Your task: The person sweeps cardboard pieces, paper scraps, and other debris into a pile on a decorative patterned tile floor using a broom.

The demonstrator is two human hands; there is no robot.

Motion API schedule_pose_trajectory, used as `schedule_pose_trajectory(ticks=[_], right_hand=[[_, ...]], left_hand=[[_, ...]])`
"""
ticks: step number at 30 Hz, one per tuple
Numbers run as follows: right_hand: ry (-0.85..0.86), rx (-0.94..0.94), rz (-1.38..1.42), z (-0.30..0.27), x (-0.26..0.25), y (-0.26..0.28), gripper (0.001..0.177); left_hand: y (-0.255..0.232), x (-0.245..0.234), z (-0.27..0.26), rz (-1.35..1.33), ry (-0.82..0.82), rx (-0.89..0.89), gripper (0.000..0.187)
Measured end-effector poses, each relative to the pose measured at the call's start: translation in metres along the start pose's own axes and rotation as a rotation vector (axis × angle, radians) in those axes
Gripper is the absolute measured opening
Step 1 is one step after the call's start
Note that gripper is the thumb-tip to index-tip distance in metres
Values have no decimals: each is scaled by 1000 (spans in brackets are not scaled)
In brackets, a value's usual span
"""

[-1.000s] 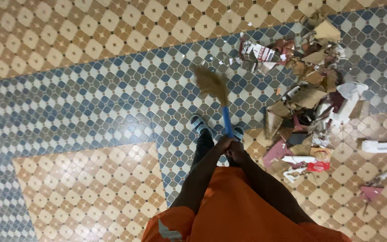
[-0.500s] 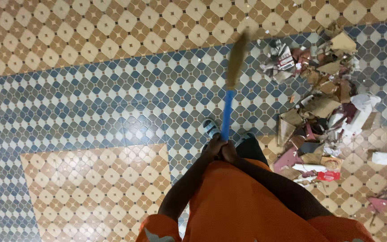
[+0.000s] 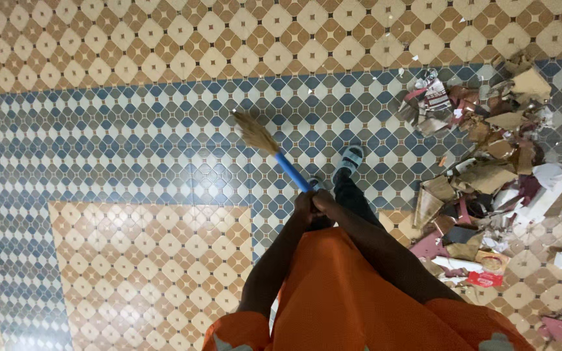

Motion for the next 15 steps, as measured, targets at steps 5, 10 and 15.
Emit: schedule_pose_trajectory(ticks=[5, 10, 15], right_hand=[[-101, 64, 151, 8, -47, 15, 18], [-296, 113, 488, -18, -110, 37, 19], [-430, -10, 816, -30, -158, 85, 20]], left_hand=[[-4, 68, 33, 244, 117, -104, 34], [-20, 144, 52, 547, 294, -107, 38], [-71, 209, 72, 820, 401, 15, 42]])
Point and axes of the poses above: each hand's wrist, its own z-axis towards the middle knuckle, its own x-axis out of the palm, y = z × x, the point moved 7 cm from there along z, towards the middle knuckle, and after that the axes turned 15 degrees about z, right-handed, at the moved point
